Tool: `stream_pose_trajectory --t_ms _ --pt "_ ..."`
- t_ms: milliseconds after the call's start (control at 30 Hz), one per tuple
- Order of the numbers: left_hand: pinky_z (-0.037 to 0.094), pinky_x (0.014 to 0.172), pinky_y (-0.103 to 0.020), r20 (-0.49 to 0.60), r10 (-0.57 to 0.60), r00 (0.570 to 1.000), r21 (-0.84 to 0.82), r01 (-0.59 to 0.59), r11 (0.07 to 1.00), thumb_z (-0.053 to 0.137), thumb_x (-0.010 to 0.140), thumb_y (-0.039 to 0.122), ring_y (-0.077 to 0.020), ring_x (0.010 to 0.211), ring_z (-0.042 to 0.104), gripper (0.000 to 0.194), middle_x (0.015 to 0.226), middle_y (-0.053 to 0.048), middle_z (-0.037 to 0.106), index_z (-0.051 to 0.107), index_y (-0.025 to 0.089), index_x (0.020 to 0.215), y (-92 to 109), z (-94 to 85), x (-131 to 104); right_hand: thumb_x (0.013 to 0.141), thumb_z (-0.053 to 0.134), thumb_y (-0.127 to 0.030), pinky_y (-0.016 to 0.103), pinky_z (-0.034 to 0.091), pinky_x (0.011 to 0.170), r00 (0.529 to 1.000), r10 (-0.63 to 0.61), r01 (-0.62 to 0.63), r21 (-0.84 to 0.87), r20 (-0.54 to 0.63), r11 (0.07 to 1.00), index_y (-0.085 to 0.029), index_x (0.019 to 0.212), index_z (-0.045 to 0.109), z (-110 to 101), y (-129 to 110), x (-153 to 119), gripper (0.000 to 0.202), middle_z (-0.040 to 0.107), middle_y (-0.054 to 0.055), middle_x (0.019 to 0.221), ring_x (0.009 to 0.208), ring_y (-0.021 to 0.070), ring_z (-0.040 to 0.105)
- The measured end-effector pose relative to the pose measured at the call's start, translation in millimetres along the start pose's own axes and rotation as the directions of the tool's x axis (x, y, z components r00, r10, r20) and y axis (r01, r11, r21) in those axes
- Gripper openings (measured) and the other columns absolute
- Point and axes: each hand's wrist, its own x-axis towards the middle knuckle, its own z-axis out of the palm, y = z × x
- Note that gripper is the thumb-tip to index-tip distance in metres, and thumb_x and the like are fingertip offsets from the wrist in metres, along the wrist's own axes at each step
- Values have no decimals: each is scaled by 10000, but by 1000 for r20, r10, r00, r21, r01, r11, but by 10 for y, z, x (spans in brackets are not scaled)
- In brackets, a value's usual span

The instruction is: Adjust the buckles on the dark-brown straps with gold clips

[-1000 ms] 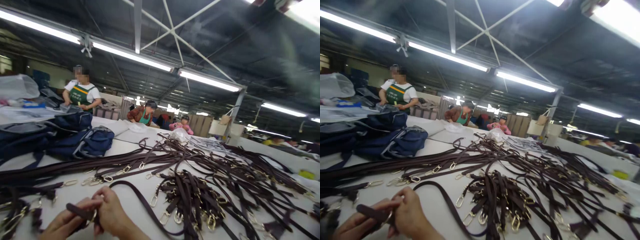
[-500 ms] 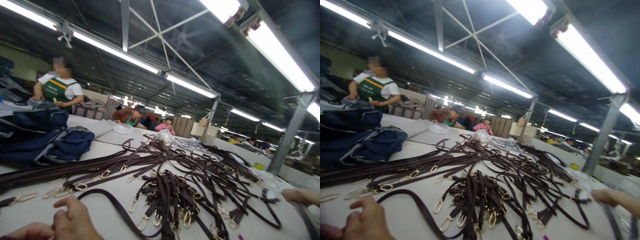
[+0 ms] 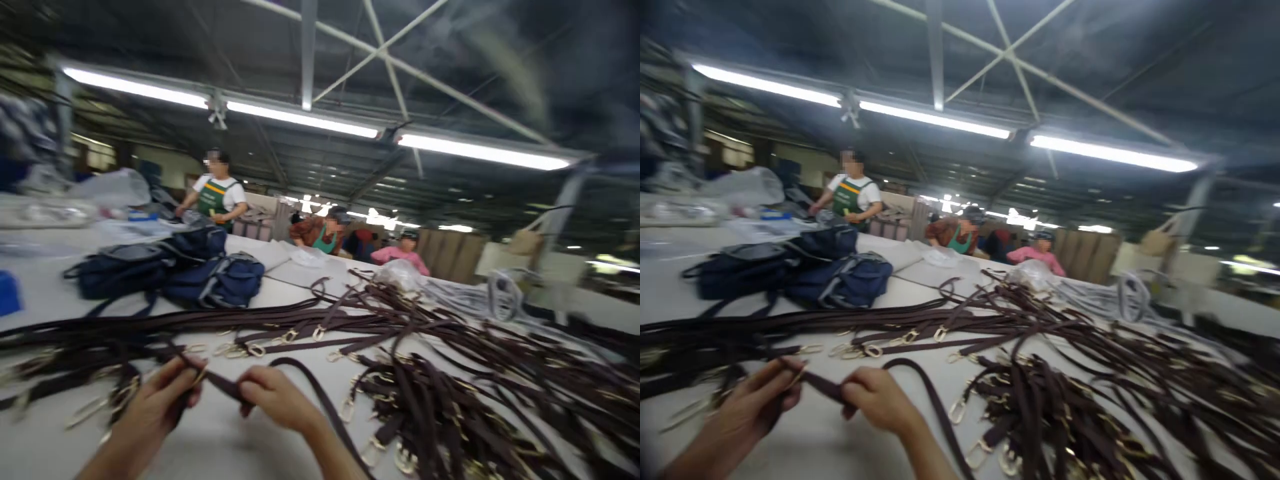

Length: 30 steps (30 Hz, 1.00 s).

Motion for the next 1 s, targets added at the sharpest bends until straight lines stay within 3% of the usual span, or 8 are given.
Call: stream_pose_trajectory --t_ms 133,267,433,533,667,767,867,1000 --pt "332 511 -201 152 13 988 -21 -10 1000 898 513 425 -79 521 471 427 581 28 545 674 172 774 85 42 -116 814 476 -351 239 365 513 999 -45 47 111 -21 993 -149 1047 538 17 189 91 314 526 -58 573 506 119 452" --pt "297 492 -205 343 -87 935 131 44 990 807 635 509 -84 504 486 425 588 -1 568 639 150 790 -15 126 -160 836 502 -429 264 376 526 997 -77 72 172 22 982 -156 1097 529 159 128 73 378 515 -51 593 534 138 485" --pt "260 408 -193 280 -35 959 459 -102 883 720 666 495 -57 415 406 383 557 28 526 579 142 710 -157 113 -93 903 439 -402 363 429 829 977 -162 164 3 -138 986 -198 988 626 176 -103 -19 290 657 62 953 903 217 584" --pt "285 365 -195 261 -10 965 575 -147 805 674 664 499 -59 386 380 365 527 50 489 555 154 669 -193 94 -63 868 540 -383 327 430 783 973 -155 149 -46 -173 988 -219 1032 638 191 -122 -28 253 671 47 1007 916 214 590" --pt "261 343 -189 247 -191 950 592 9 806 673 606 395 -64 357 401 266 508 52 522 567 161 677 -193 118 -97 843 558 -531 289 462 624 974 96 -35 284 -205 958 -171 754 600 255 47 23 373 671 48 714 666 179 613" --pt "282 365 -185 255 -329 909 589 124 799 672 582 343 -66 358 433 230 514 38 557 595 150 679 -209 113 -109 840 597 -510 277 503 618 938 334 -210 622 -88 754 -174 824 557 227 160 44 339 701 60 735 633 167 652" --pt "316 415 -178 299 -345 889 525 149 838 683 630 421 -64 400 484 306 556 9 585 591 131 670 -232 73 -91 902 561 -391 296 543 665 912 410 -258 753 -16 605 -162 915 551 152 175 40 229 718 77 752 674 179 696" --pt "330 444 -179 345 -338 876 491 139 860 687 667 531 -58 428 502 430 616 -14 606 606 111 709 -217 32 -72 955 494 -323 317 567 699 906 424 -247 808 -4 535 -141 1004 558 102 146 40 199 726 97 767 697 186 715"
